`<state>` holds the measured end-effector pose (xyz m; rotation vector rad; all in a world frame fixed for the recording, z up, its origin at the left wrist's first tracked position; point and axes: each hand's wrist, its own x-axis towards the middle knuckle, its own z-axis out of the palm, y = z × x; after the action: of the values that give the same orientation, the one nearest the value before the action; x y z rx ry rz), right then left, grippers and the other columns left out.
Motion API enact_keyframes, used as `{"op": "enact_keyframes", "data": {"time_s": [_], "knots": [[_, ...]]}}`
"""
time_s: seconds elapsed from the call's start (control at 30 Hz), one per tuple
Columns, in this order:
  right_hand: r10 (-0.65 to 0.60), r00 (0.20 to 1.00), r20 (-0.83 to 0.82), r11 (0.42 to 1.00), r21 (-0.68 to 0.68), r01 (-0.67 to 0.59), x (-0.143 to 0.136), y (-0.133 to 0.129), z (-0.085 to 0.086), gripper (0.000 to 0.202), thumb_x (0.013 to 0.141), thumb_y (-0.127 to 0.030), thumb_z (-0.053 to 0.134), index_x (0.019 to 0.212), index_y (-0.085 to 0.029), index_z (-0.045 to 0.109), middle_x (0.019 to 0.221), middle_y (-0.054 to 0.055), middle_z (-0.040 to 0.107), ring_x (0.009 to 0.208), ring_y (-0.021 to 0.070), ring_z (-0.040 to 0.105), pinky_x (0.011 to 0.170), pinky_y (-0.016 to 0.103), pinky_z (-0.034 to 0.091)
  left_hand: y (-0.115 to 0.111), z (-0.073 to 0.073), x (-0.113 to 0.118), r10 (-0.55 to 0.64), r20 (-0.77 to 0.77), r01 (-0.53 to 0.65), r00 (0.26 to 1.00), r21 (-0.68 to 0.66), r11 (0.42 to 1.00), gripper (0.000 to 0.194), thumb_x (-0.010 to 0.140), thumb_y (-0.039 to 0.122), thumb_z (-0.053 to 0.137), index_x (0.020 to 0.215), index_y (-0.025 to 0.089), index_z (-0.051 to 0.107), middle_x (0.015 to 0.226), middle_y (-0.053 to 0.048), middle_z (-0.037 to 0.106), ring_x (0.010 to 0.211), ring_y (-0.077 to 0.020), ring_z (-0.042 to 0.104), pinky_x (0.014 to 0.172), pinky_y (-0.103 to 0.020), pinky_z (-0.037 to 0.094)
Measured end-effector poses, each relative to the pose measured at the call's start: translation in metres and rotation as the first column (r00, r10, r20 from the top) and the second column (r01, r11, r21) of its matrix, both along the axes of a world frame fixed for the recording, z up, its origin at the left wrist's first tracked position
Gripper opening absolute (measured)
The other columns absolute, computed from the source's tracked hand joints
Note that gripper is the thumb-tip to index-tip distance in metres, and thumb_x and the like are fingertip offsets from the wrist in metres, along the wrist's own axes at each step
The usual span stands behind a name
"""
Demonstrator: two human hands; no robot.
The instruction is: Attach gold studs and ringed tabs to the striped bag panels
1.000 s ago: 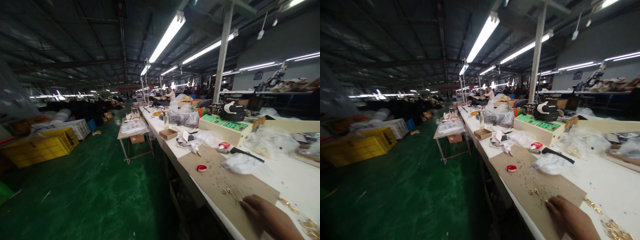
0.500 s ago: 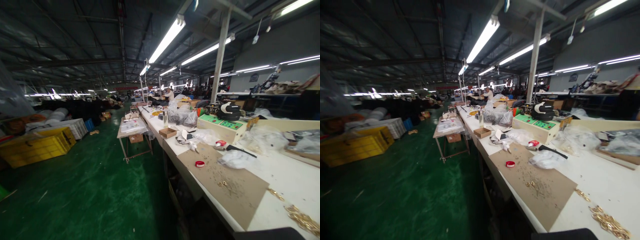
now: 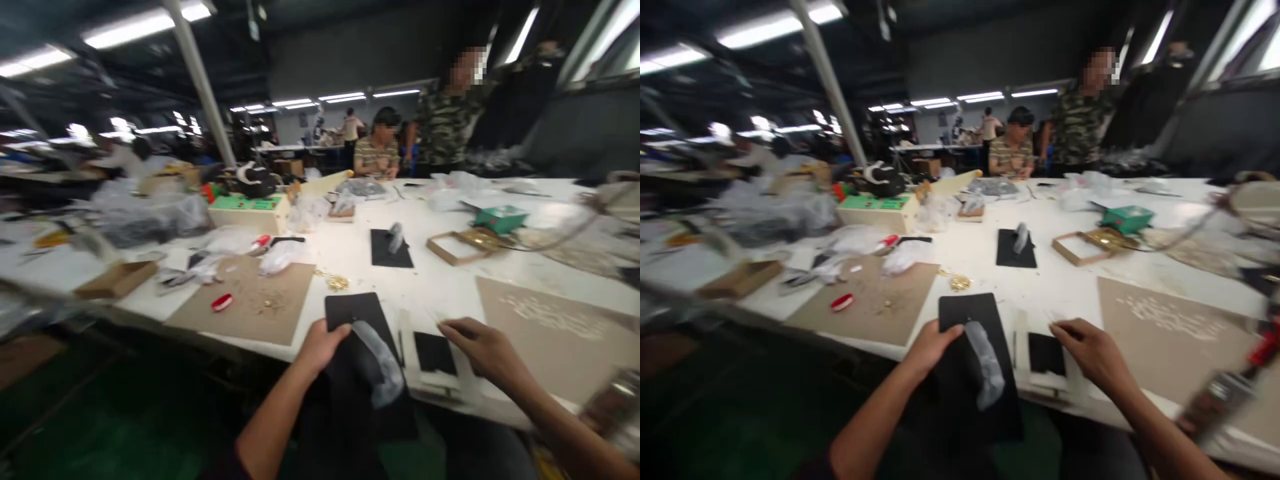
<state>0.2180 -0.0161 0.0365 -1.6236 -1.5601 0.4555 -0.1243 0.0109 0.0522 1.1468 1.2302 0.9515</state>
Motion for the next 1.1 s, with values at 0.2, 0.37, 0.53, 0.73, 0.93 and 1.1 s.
{"op": "enact_keyframes", "data": {"time_s": [0.2, 0.37, 0.53, 0.73, 0.93, 1.1], "knots": [[0.071, 0.994, -0.086, 0.995, -0.063, -0.076, 0.007, 0.015, -0.015, 0.026, 0.088, -0.05, 0.068, 0.088, -0.027, 0.081, 0.09, 0.005, 0.075, 0.087, 0.0255, 0.07, 0.076, 0.037, 0.055, 0.028, -0.033, 0.002, 0.085, -0.156, -0.074, 0.984, 0.079, 0.994, 0.054, 0.077, 0.056, 0.08, 0.114, 0.016, 0.075, 0.116, -0.011, 0.079, 0.116, -0.039, 0.069, 0.104, -0.049, 0.051], [0.249, 0.967, 0.047, 0.968, 0.034, -0.25, -0.008, 0.017, -0.027, 0.016, 0.095, -0.04, 0.069, 0.095, -0.03, 0.082, 0.093, 0.004, 0.071, 0.091, 0.0238, 0.066, 0.082, 0.037, 0.053, 0.021, -0.038, 0.005, 0.128, -0.155, -0.11, 0.98, 0.122, 0.986, 0.052, 0.081, 0.055, 0.078, 0.117, 0.018, 0.075, 0.113, -0.009, 0.08, 0.106, -0.0339, 0.075, 0.093, -0.042, 0.057], [0.357, 0.889, 0.285, 0.905, 0.131, -0.405, -0.007, 0.022, -0.034, 0.013, 0.099, -0.032, 0.07, 0.1, -0.03, 0.082, 0.096, 0.004, 0.072, 0.089, 0.0231, 0.064, 0.08, 0.037, 0.049, 0.024, -0.039, 0.005, 0.128, -0.161, -0.107, 0.979, 0.132, 0.985, 0.049, 0.082, 0.055, 0.078, 0.116, 0.02, 0.075, 0.114, -0.007, 0.081, 0.105, -0.0327, 0.075, 0.093, -0.04, 0.057], [0.432, 0.794, 0.428, 0.87, 0.032, -0.491, 0.003, 0.02, -0.021, 0.018, 0.1, -0.025, 0.065, 0.106, -0.031, 0.081, 0.108, 0.006, 0.072, 0.098, 0.0242, 0.065, 0.086, 0.039, 0.05, 0.025, -0.038, 0.005, 0.128, -0.206, -0.099, 0.97, 0.148, 0.984, 0.053, 0.081, 0.058, 0.077, 0.116, 0.019, 0.076, 0.115, -0.007, 0.08, 0.108, -0.0339, 0.073, 0.095, -0.041, 0.056], [0.338, 0.841, 0.421, 0.93, -0.011, -0.368, 0.003, 0.018, -0.019, 0.018, 0.097, -0.025, 0.065, 0.108, -0.028, 0.078, 0.117, 0.007, 0.071, 0.107, 0.0279, 0.065, 0.095, 0.045, 0.052, 0.025, -0.038, 0.003, 0.106, -0.209, -0.08, 0.972, 0.132, 0.988, 0.052, 0.081, 0.059, 0.077, 0.114, 0.019, 0.076, 0.113, -0.007, 0.081, 0.106, -0.0335, 0.073, 0.092, -0.039, 0.057], [0.296, 0.867, 0.401, 0.941, 0.031, -0.336, -0.007, 0.013, -0.015, 0.022, 0.093, -0.018, 0.06, 0.103, -0.026, 0.078, 0.116, 0.007, 0.072, 0.108, 0.0283, 0.065, 0.094, 0.046, 0.051, 0.024, -0.039, 0.003, 0.111, -0.206, -0.082, 0.972, 0.143, 0.986, 0.051, 0.082, 0.058, 0.076, 0.115, 0.019, 0.076, 0.114, -0.006, 0.08, 0.106, -0.0328, 0.074, 0.093, -0.039, 0.056]]}}
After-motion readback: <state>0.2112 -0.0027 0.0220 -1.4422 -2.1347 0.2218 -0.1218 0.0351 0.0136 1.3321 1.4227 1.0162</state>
